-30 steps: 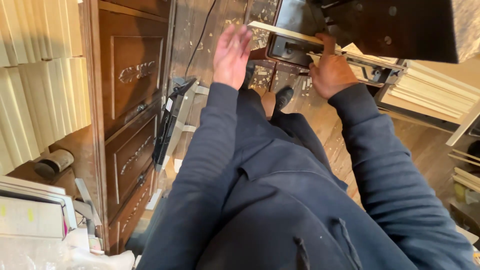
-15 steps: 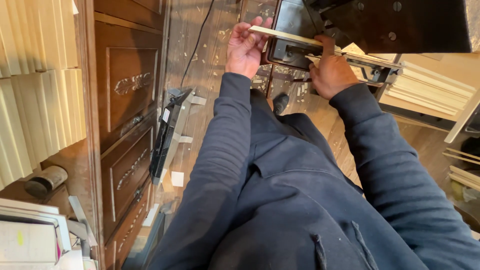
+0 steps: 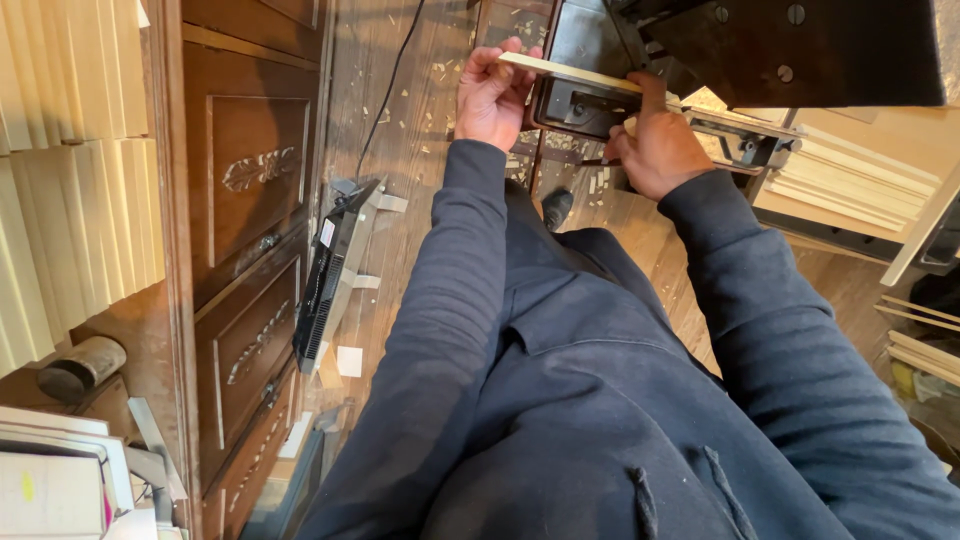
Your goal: Joining wooden picture frame segments using a frame joining machine.
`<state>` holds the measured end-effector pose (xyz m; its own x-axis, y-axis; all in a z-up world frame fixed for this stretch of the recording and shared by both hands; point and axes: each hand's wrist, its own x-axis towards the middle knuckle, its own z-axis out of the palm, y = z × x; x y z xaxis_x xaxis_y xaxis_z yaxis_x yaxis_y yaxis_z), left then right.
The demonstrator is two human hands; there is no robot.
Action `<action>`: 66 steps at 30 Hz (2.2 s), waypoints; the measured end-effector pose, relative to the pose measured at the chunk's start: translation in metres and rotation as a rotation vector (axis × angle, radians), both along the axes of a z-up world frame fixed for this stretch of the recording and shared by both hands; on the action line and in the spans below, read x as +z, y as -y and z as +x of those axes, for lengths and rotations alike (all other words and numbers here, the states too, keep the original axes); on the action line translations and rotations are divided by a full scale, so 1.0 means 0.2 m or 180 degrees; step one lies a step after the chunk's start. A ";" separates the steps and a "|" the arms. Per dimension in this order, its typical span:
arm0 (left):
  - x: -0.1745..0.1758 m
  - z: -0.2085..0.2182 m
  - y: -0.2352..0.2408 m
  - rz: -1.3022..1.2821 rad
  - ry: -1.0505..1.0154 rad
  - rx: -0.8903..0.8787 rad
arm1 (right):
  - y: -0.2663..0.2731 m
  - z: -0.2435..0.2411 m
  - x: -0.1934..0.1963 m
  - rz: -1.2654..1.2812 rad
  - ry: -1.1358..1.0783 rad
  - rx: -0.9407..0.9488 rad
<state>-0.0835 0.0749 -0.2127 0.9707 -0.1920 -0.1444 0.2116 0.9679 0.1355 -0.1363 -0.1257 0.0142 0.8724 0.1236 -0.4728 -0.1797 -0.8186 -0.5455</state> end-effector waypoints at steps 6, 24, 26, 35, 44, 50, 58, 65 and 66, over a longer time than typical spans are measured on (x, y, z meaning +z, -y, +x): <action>-0.02 0.01 0.00 0.0019 -0.0144 -0.0081 | -0.01 0.01 0.02 -0.0053 -0.0058 0.0007; 1.16 0.36 -0.04 0.5287 0.2786 -0.0600 | 0.07 -0.04 -0.07 -0.0377 0.0382 0.0224; 1.19 0.34 0.08 0.5650 0.3185 -0.0933 | 0.06 -0.04 -0.06 -0.0451 0.0376 0.0082; 1.11 0.39 0.25 0.6116 0.3461 -0.2303 | 0.07 -0.06 -0.12 -0.0524 0.0148 -0.0342; 1.11 0.46 0.29 0.6006 0.3788 -0.2716 | 0.06 0.02 0.02 -0.0368 -0.0170 -0.0409; 1.12 0.47 0.28 0.5856 0.3897 -0.2692 | 0.06 0.01 0.06 -0.0462 0.0165 -0.0490; 1.27 0.61 0.12 0.6313 0.2821 -0.3639 | 0.07 0.03 0.11 -0.0828 0.0904 -0.0533; 1.23 0.68 0.07 0.5848 0.2380 -0.4661 | 0.04 0.00 0.03 -0.0522 -0.0253 -0.0585; 1.21 0.69 0.07 0.5677 0.2363 -0.4612 | 0.05 0.00 0.01 -0.0581 -0.0055 -0.0529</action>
